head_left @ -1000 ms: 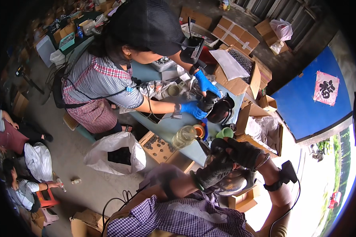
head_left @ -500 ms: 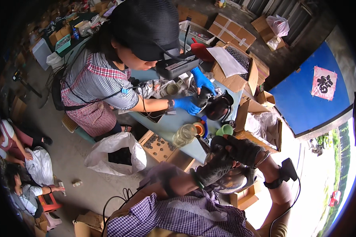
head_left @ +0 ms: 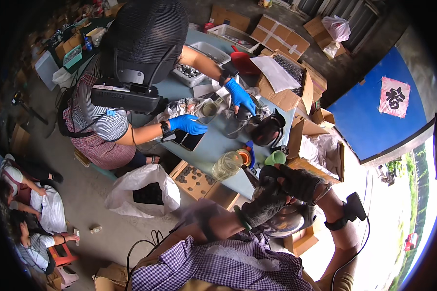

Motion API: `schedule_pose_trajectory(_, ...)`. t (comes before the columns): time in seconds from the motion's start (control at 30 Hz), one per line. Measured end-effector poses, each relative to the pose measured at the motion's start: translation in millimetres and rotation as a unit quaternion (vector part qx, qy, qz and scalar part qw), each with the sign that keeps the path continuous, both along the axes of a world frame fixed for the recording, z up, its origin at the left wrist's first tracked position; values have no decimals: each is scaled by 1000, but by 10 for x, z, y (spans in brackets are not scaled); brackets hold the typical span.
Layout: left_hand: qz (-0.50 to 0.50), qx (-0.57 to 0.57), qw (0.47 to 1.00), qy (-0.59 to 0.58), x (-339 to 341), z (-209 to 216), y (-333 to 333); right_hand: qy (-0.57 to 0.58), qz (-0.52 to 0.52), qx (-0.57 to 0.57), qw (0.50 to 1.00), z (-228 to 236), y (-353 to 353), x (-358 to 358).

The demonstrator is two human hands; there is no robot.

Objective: Walking through a manufacturing facility while carrying a metal kettle.

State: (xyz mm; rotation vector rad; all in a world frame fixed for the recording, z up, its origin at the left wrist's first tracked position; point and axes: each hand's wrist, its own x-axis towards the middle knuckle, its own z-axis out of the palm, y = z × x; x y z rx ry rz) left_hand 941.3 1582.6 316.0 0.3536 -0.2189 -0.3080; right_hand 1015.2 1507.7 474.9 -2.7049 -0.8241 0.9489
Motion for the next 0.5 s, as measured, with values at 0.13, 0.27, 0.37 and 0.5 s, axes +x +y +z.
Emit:
schedule_pose_trajectory(0.13, -36, 7, 999, 21, -13, 151, 115, -67, 63, 13, 996, 31, 5, -25)
schedule_pose_trajectory(0.27, -35, 7, 999, 19, -1, 151, 128, -21, 26, -20, 999, 84, 67, -5)
schedule_pose_trajectory(0.37, -40, 1, 999, 9, 14, 111, 116, -390, 310, 49, 866, -284, -167, 21)
schedule_pose_trajectory(0.5, -38, 5, 999, 2, 14, 161, 153, -186, 155, 4, 970, -198, -106, 14)
